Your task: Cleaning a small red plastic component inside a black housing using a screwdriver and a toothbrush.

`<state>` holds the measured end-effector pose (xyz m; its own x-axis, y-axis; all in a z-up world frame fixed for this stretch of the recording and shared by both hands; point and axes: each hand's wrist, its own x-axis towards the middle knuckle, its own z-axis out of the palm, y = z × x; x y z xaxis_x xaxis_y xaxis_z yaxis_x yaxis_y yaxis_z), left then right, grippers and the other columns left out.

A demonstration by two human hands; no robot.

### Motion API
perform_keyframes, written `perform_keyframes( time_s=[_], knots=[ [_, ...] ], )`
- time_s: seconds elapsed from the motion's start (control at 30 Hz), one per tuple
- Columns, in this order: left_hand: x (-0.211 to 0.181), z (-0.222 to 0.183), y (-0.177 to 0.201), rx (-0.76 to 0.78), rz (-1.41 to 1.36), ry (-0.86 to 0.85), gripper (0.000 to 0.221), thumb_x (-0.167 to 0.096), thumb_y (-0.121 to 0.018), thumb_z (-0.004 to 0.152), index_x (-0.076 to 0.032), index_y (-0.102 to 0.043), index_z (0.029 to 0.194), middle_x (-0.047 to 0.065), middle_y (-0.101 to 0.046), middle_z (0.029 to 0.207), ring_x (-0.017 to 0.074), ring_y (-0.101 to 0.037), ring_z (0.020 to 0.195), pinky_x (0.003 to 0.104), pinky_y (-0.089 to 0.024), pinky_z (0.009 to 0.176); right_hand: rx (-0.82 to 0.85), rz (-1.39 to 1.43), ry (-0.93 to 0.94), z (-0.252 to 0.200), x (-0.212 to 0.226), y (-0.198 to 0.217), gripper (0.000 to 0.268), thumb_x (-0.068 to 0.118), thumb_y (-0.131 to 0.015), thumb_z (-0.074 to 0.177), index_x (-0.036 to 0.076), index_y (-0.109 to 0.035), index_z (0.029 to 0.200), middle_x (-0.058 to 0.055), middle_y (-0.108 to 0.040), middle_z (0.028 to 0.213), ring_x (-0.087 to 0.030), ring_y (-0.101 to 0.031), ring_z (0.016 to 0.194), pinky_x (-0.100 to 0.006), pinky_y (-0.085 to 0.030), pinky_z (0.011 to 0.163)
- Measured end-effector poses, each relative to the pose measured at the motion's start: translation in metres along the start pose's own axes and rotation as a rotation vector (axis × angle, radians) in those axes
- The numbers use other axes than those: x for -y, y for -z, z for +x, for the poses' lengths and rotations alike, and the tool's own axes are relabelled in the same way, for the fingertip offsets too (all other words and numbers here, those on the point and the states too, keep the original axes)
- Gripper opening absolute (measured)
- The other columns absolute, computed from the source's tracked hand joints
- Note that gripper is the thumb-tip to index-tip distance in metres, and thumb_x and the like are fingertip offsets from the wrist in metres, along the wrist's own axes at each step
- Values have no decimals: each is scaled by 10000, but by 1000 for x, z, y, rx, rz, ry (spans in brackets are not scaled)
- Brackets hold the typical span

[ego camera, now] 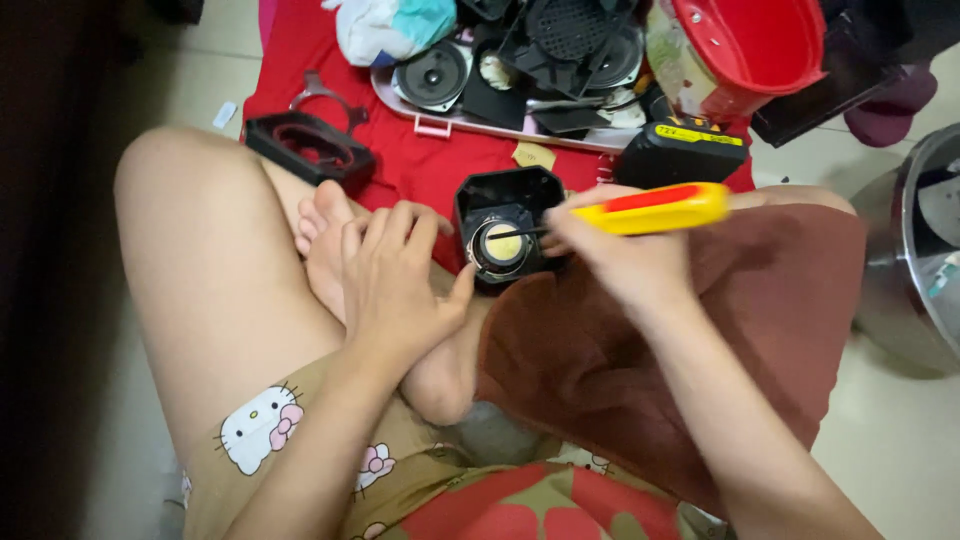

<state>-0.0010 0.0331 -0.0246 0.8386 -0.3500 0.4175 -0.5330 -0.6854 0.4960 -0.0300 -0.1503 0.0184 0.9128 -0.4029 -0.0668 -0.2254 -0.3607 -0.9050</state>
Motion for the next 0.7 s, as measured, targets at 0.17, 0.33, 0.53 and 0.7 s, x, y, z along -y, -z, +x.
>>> perform_keyframes(
  time_s=[0.17, 0.33, 0.53, 0.7],
  knots=[
    [-13, 2, 5, 6, 3, -13, 418, -280, -723, 600, -102, -530, 925, 54, -507, 884, 245, -513, 857, 393, -319, 834, 35, -119, 51, 11, -21, -25, 87, 166, -729, 621, 170, -688, 698, -67, -616, 627, -164, -616, 651, -244, -495, 660],
    [-21, 3, 3, 43, -12, -12, 600, -329, -772, 535, -99, -494, 1014, 58, -504, 932, 250, -519, 893, 381, -331, 844, 96, -249, 37, 13, -21, -26, 98, 159, -685, 592, 163, -696, 690, -89, -610, 591, -188, -611, 607, -247, -494, 610],
    [-20, 4, 2, 31, -25, 3, 576, -310, -780, 534, -106, -498, 993, 29, -515, 914, 220, -535, 870, 354, -330, 860, 95, -50, 29, 11, -21, -26, 128, 103, -730, 614, 69, -655, 711, -120, -602, 600, -219, -610, 544, -288, -525, 609],
    [-18, 3, 0, 23, -50, 7, 539, -283, -782, 549, -104, -508, 978, 30, -519, 892, 223, -542, 848, 355, -332, 853, 137, -42, 12, 7, -13, -23, 122, 132, -703, 670, 58, -661, 758, -122, -631, 653, -230, -637, 657, -297, -507, 656]
  ],
)
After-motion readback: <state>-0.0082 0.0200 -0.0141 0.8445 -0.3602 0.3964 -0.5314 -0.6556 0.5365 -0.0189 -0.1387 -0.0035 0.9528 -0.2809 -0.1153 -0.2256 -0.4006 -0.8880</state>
